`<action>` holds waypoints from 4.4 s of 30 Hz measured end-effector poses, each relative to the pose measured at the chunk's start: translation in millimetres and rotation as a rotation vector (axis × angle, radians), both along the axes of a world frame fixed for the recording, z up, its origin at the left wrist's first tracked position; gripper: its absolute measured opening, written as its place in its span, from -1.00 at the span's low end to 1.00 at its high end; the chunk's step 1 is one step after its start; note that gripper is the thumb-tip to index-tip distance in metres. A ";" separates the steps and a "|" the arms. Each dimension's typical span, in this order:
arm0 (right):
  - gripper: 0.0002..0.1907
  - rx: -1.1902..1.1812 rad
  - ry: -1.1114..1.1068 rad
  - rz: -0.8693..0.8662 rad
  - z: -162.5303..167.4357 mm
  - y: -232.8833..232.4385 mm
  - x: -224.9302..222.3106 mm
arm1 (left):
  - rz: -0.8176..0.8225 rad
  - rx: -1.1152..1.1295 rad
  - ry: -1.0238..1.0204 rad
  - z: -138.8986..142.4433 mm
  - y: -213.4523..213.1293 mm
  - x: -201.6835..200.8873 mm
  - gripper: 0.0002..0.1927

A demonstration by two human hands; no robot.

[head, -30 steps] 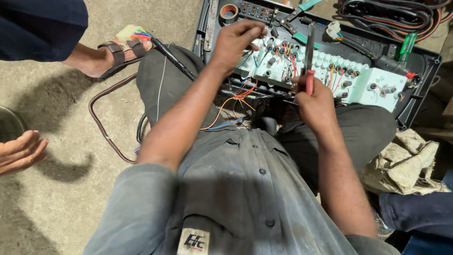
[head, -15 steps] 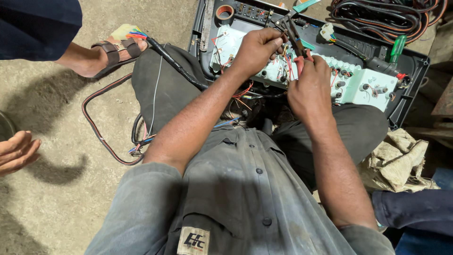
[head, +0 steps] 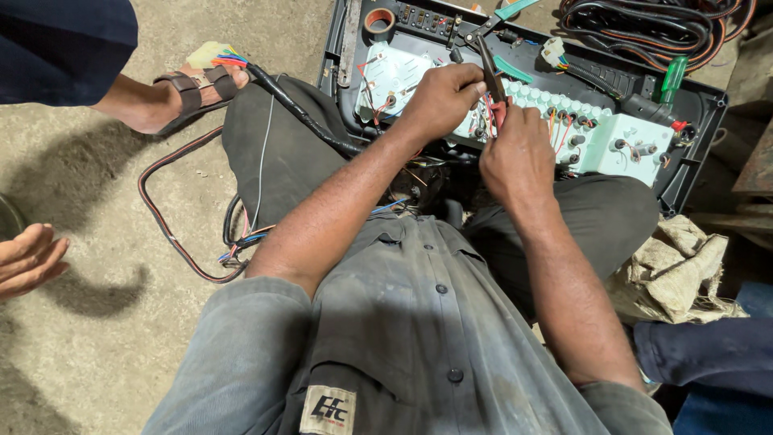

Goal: The person sits on the floor and works on an open electronics enclosure, stripping wire insulation with pliers and twisting wires together by hand. The person handles multiple colored wires and uses pliers to prepare and connect them within the device.

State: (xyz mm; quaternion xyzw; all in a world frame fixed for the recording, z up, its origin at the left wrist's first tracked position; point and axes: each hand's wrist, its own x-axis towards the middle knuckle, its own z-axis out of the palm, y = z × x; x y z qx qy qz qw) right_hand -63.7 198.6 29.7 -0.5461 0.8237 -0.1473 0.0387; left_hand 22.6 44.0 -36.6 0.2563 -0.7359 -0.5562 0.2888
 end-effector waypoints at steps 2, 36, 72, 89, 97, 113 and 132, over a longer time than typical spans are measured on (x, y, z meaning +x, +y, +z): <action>-0.74 0.027 -0.039 -0.039 1.1 -2.0 -2.3 | -0.030 0.166 -0.014 2.7 0.5 -0.3 -0.83; -0.58 0.251 0.081 -0.262 -35.6 28.0 -106.8 | 0.185 0.508 0.160 -7.9 -67.5 58.3 -0.74; -0.61 -0.213 -1.775 -0.388 -124.4 -34.7 43.6 | 0.236 -0.075 -0.516 -63.1 30.5 111.3 -0.81; -0.78 -0.362 -1.924 -0.525 -99.5 3.3 60.3 | 0.086 0.310 -0.297 -47.9 35.8 122.9 -0.84; -0.77 -0.438 -1.315 -0.377 -88.0 11.6 68.7 | -0.051 0.536 -0.157 -55.9 40.2 121.9 -0.85; -0.83 -0.409 -1.850 -0.439 -115.6 11.7 66.6 | -0.130 0.595 -0.131 -62.7 31.7 110.3 -0.85; -0.84 -0.422 -1.449 -0.363 -114.2 6.8 77.2 | -0.203 0.756 -0.038 -71.7 26.6 120.9 -0.88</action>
